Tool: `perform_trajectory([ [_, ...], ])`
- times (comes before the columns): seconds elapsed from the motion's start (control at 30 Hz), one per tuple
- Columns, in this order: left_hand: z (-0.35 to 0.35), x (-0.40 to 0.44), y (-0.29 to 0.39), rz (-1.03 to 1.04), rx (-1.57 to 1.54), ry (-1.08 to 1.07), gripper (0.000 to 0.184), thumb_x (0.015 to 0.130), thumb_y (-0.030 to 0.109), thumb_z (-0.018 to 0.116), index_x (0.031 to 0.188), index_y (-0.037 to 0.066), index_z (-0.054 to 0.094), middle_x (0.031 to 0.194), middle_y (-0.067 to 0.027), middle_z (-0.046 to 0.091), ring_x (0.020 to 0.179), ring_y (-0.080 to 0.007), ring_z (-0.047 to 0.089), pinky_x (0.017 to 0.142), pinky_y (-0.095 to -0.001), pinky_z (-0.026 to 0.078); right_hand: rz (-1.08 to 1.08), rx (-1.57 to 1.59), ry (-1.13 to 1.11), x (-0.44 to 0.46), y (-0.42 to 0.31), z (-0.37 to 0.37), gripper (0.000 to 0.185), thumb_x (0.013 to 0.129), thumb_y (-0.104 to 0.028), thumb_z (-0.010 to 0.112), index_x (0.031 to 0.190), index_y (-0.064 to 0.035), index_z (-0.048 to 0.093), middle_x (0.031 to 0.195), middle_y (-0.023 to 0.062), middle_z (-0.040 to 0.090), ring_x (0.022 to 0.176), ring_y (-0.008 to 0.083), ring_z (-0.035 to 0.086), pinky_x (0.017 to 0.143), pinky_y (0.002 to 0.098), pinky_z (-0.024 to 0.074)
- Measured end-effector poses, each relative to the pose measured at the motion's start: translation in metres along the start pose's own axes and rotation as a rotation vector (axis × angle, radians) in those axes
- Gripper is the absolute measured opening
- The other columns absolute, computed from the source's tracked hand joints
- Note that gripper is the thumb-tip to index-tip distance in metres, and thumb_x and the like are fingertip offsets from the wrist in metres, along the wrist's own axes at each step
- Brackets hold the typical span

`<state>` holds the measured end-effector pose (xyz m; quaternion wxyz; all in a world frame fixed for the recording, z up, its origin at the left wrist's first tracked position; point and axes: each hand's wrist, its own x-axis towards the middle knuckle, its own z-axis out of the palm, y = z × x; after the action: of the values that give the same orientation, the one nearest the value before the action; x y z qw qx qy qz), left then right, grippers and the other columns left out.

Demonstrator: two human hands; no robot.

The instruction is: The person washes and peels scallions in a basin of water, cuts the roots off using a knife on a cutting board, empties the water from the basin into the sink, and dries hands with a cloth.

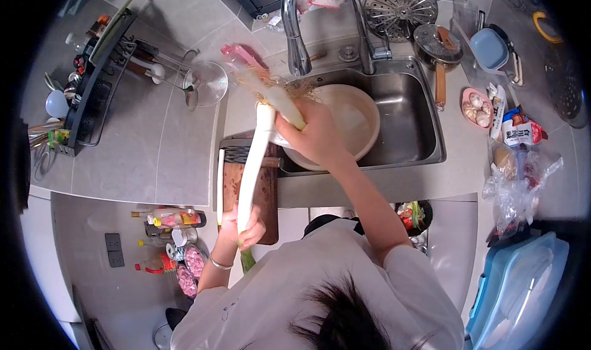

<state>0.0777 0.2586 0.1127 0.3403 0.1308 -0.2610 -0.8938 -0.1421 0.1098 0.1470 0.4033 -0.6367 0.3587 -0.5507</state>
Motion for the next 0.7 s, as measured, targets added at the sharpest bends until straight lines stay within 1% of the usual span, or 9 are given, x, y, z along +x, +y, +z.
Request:
perform_trajectory([
  [0.13, -0.011, -0.006, 0.0, -0.006, -0.047, -0.016, 0.054, 0.093, 0.05, 0.031, 0.07, 0.003, 0.043, 0.045, -0.0042, 0.038, 0.037, -0.017, 0.042, 0.03, -0.0239, 0.034, -0.367, -0.355, 0.221, 0.012, 0.013, -0.006, 0.031, 0.069, -0.008, 0.062, 0.099, -0.0024, 0.061, 0.079, 0.016, 0.061, 0.071, 0.0351, 0.06, 0.064, 0.0399, 0.0484],
  [0.23, -0.014, -0.013, 0.001, -0.01, -0.086, 0.013, 0.053, 0.093, 0.05, 0.032, 0.069, 0.004, 0.044, 0.044, -0.0044, 0.04, 0.036, -0.0173, 0.042, 0.03, -0.0248, 0.034, -0.495, -0.519, 0.213, 0.02, 0.026, -0.022, 0.034, 0.067, -0.006, 0.062, 0.101, -0.0032, 0.059, 0.081, 0.0142, 0.061, 0.072, 0.0339, 0.06, 0.067, 0.039, 0.0495],
  [0.33, -0.015, -0.021, 0.001, 0.016, -0.052, 0.04, 0.052, 0.093, 0.049, 0.033, 0.068, 0.004, 0.045, 0.042, -0.0045, 0.04, 0.034, -0.0176, 0.041, 0.029, -0.0252, 0.034, -0.385, -0.495, 0.233, 0.031, 0.024, -0.049, 0.034, 0.066, -0.003, 0.061, 0.1, -0.0037, 0.06, 0.085, 0.0133, 0.062, 0.076, 0.0346, 0.06, 0.069, 0.0382, 0.0499],
  [0.4, -0.019, -0.033, -0.001, 0.021, -0.026, 0.089, 0.052, 0.093, 0.049, 0.032, 0.069, 0.004, 0.045, 0.043, -0.0045, 0.04, 0.035, -0.0177, 0.042, 0.029, -0.0252, 0.034, -0.275, -0.644, 0.41, 0.037, 0.025, -0.076, 0.031, 0.073, -0.001, 0.061, 0.103, -0.004, 0.06, 0.086, 0.0128, 0.062, 0.073, 0.0246, 0.062, 0.065, 0.0321, 0.0491],
  [0.47, -0.021, -0.037, 0.001, 0.014, 0.026, 0.163, 0.052, 0.093, 0.048, 0.031, 0.07, 0.004, 0.044, 0.043, -0.0049, 0.04, 0.034, -0.0179, 0.04, 0.03, -0.0259, 0.033, -0.08, -0.32, 0.427, 0.025, 0.008, -0.105, 0.022, 0.08, -0.003, 0.06, 0.102, -0.0048, 0.06, 0.086, 0.0084, 0.064, 0.071, 0.0117, 0.059, 0.062, 0.0249, 0.0457],
  [0.53, -0.024, -0.043, -0.003, -0.001, 0.046, 0.274, 0.051, 0.094, 0.048, 0.029, 0.07, 0.004, 0.044, 0.042, -0.0048, 0.039, 0.033, -0.0179, 0.038, 0.03, -0.0263, 0.033, 0.039, -0.232, 0.448, -0.002, -0.027, -0.132, 0.021, 0.084, -0.004, 0.059, 0.105, -0.0031, 0.058, 0.086, 0.0038, 0.062, 0.073, 0.0056, 0.053, 0.063, 0.0202, 0.0415],
  [0.57, -0.021, -0.043, -0.005, -0.007, 0.097, 0.356, 0.053, 0.094, 0.048, 0.025, 0.069, 0.005, 0.043, 0.041, -0.0042, 0.036, 0.032, -0.0176, 0.034, 0.03, -0.0268, 0.03, -0.01, -0.218, 0.442, -0.016, -0.033, -0.146, 0.023, 0.084, -0.003, 0.059, 0.107, -0.0024, 0.057, 0.088, 0.0034, 0.061, 0.075, 0.006, 0.053, 0.065, 0.02, 0.0414],
  [0.63, -0.027, -0.043, -0.009, 0.017, 0.131, 0.342, 0.054, 0.094, 0.049, 0.022, 0.073, 0.004, 0.044, 0.046, -0.0035, 0.037, 0.036, -0.0162, 0.035, 0.032, -0.0263, 0.028, -0.115, -0.197, 0.429, -0.044, -0.041, -0.176, 0.027, 0.083, -0.002, 0.058, 0.109, -0.0009, 0.055, 0.093, 0.0028, 0.06, 0.078, 0.0068, 0.053, 0.068, 0.0197, 0.0412],
  [0.7, -0.022, -0.04, -0.014, 0.051, 0.185, 0.482, 0.054, 0.095, 0.048, 0.021, 0.073, 0.005, 0.046, 0.044, -0.0022, 0.036, 0.033, -0.0165, 0.034, 0.032, -0.0268, 0.026, 0.056, -0.24, 0.396, -0.083, -0.047, -0.195, 0.037, 0.082, 0.0, 0.058, 0.118, 0.0002, 0.05, 0.098, 0.0038, 0.058, 0.083, 0.0077, 0.053, 0.074, 0.0212, 0.0413],
])
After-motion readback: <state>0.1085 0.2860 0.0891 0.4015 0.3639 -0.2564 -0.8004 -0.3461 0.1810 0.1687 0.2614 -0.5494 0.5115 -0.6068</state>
